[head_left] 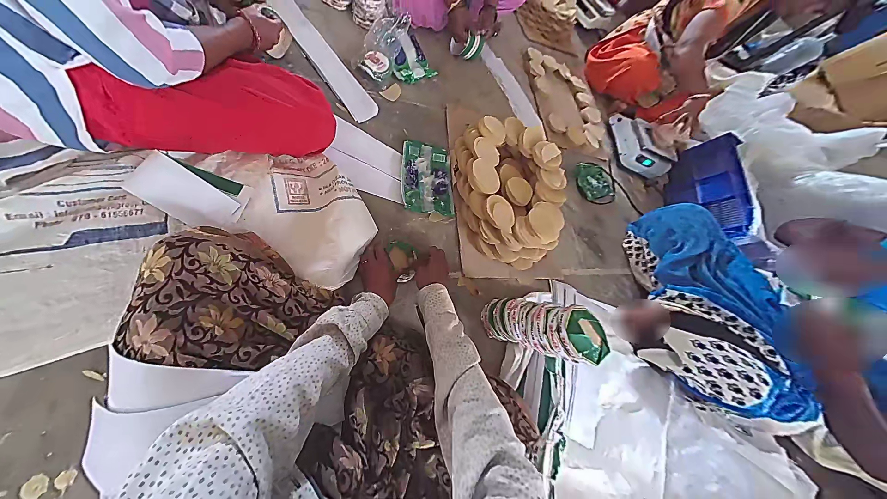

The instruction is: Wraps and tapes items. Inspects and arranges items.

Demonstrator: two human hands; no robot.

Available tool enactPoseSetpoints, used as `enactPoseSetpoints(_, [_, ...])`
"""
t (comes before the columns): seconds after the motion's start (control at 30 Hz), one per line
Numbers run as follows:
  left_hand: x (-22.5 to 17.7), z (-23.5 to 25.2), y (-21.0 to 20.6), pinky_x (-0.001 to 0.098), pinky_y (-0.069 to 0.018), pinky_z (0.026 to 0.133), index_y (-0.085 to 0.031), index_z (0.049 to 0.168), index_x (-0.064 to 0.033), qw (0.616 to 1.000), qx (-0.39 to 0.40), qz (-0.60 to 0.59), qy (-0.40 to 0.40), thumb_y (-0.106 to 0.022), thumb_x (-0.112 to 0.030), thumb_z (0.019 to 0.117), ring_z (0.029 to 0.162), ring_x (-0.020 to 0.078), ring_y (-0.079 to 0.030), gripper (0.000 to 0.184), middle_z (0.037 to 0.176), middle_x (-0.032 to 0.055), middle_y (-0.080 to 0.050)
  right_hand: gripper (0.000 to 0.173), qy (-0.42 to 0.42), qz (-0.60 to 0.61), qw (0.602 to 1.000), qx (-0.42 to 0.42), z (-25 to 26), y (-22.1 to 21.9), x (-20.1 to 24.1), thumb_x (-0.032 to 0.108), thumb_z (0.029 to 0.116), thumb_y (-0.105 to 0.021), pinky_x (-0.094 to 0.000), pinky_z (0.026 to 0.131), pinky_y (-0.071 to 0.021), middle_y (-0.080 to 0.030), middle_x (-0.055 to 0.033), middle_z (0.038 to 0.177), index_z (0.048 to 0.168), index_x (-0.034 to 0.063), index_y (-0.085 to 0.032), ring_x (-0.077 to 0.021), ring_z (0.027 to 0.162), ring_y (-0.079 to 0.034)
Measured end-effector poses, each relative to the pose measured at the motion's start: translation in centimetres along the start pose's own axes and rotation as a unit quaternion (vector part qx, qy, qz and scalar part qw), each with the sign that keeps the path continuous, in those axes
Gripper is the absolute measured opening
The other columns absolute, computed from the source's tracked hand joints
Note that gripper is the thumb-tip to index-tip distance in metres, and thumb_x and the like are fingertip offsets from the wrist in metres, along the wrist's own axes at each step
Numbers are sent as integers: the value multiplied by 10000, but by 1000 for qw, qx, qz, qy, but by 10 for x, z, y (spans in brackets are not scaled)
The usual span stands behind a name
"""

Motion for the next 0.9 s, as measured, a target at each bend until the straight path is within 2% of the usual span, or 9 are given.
enactPoseSetpoints(0.1, [5,-7,8,527,-316,1203,-378,1541,2,999,29,-7,21,-731,-106,921,1459,491,-332,722,1573,346,-299,626,-82,106,990,35,-6,-7,-14,167,893,-801,-482,1033,-503,-624,-248,1332,1417,-30,-520,-344,1200,-634])
enactPoseSetpoints(0.17, [-1,-11,16,545,-328,1196,-431,1515,-18,999,43,-3,-1,-717,-52,909,1447,490,-357,671,1555,341,-338,488,-87,163,979,84,-9,-17,-22,125,917,-764,-441,893,-558,-663,-232,1228,1343,-36,-588,-294,1004,-683])
enactPoseSetpoints(0.23, [-18,-15,21,574,-313,1195,-460,1494,6,997,51,-9,-53,-701,-49,920,1438,494,-372,625,1530,344,-389,409,-75,234,965,90,-19,-3,-27,78,925,-742,-409,849,-576,-672,-228,1176,1286,-66,-613,-262,930,-687])
enactPoseSetpoints(0.33, [-62,-37,20,468,-431,1123,-487,1455,37,985,59,-91,-132,-638,-51,977,1336,383,-533,509,1450,285,-516,344,-13,285,958,-31,-56,64,-34,50,860,-789,-398,851,-570,-706,-202,1069,1158,-77,-670,-234,916,-689])
enactPoseSetpoints(0.43, [-124,-65,2,415,-487,1069,-543,1356,91,932,34,-268,-240,-551,-88,1015,1246,306,-602,385,1346,271,-594,233,109,214,936,-257,-118,149,-44,82,829,-782,-382,833,-580,-745,-138,965,1036,-17,-744,-198,863,-712])
enactPoseSetpoints(0.5, [-175,-86,-18,369,-528,1003,-546,1317,93,885,53,-367,-283,-502,-127,1020,1151,221,-639,372,1270,227,-627,152,230,134,863,-430,-166,196,-55,59,817,-743,-358,777,-598,-744,-148,912,946,-13,-779,-212,821,-714])
enactPoseSetpoints(0.6, [-241,-121,-52,358,-533,990,-513,1337,72,836,118,-429,-320,-512,-184,1008,1121,156,-635,418,1241,169,-633,114,296,14,768,-568,-221,239,-86,55,869,-684,-348,841,-577,-749,-165,936,907,19,-786,-272,907,-707])
enactPoseSetpoints(0.73, [-280,-147,-102,325,-512,1006,-557,1314,85,813,161,-402,-390,-527,-129,988,1143,144,-627,391,1279,173,-638,112,275,-71,726,-626,-244,251,-136,24,903,-662,-314,840,-571,-739,-177,912,884,19,-773,-285,902,-705])
enactPoseSetpoints(0.9, [-264,-151,-132,310,-506,1043,-563,1274,154,819,158,-350,-426,-528,-48,978,1230,229,-603,360,1352,281,-574,178,246,-45,773,-583,-233,227,-176,9,912,-587,-344,882,-575,-736,-193,1001,940,16,-763,-309,972,-703])
Point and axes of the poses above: each hand's wrist, its own z-axis towards the middle knuckle, its own y-axis out of the back of the hand, x = y × z, the point moved 9 cm from there along z, towards the middle knuckle
